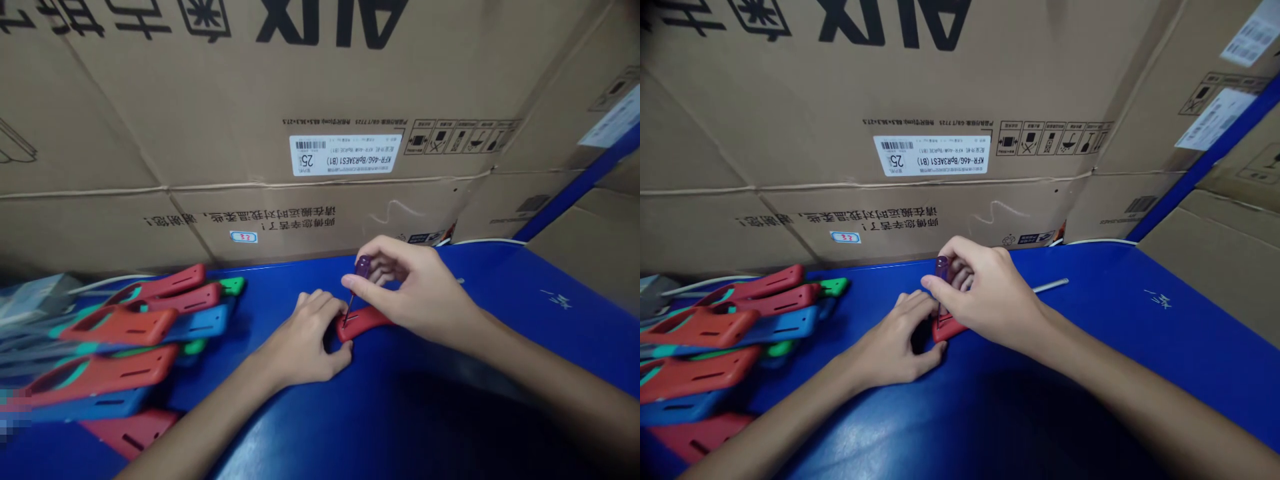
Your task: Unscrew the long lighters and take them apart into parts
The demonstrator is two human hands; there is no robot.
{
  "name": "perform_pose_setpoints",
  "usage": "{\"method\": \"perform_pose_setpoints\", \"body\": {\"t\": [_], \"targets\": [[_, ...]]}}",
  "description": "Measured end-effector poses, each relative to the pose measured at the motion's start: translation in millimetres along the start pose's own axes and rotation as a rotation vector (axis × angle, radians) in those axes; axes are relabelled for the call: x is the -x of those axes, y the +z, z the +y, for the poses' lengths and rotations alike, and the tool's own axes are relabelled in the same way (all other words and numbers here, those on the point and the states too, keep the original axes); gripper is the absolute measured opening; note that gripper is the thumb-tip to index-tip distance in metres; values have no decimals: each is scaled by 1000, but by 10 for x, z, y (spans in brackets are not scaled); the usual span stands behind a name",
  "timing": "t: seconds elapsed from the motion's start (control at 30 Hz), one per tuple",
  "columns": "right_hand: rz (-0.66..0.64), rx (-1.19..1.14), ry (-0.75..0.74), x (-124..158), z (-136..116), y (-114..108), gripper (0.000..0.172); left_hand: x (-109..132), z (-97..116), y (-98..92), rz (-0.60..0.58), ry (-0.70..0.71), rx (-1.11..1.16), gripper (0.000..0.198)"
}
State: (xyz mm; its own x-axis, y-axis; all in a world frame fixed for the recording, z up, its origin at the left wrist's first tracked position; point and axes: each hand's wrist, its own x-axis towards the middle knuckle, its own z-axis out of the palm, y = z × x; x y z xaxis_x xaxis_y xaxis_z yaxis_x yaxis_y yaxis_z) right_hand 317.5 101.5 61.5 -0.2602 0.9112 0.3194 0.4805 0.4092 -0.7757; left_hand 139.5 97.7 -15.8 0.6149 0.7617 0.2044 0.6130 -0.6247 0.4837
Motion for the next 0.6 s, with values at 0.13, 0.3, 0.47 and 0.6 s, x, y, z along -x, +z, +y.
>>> {"method": "perform_pose_setpoints", "body": {"t": [0.13, 0.3, 0.47, 0.6], "targets": [[-18, 11, -14, 8, 18, 13, 17, -4, -4, 3, 2, 15, -3, 31], [12, 83, -37, 33, 39, 34, 23, -5, -12, 16, 23, 32, -4, 29], [66, 189, -157, 61, 28, 77, 33, 8, -28, 43, 45, 53, 2, 22], [7, 125, -104, 47, -24, 82, 24, 10, -32, 52, 55, 55, 9, 28]]}}
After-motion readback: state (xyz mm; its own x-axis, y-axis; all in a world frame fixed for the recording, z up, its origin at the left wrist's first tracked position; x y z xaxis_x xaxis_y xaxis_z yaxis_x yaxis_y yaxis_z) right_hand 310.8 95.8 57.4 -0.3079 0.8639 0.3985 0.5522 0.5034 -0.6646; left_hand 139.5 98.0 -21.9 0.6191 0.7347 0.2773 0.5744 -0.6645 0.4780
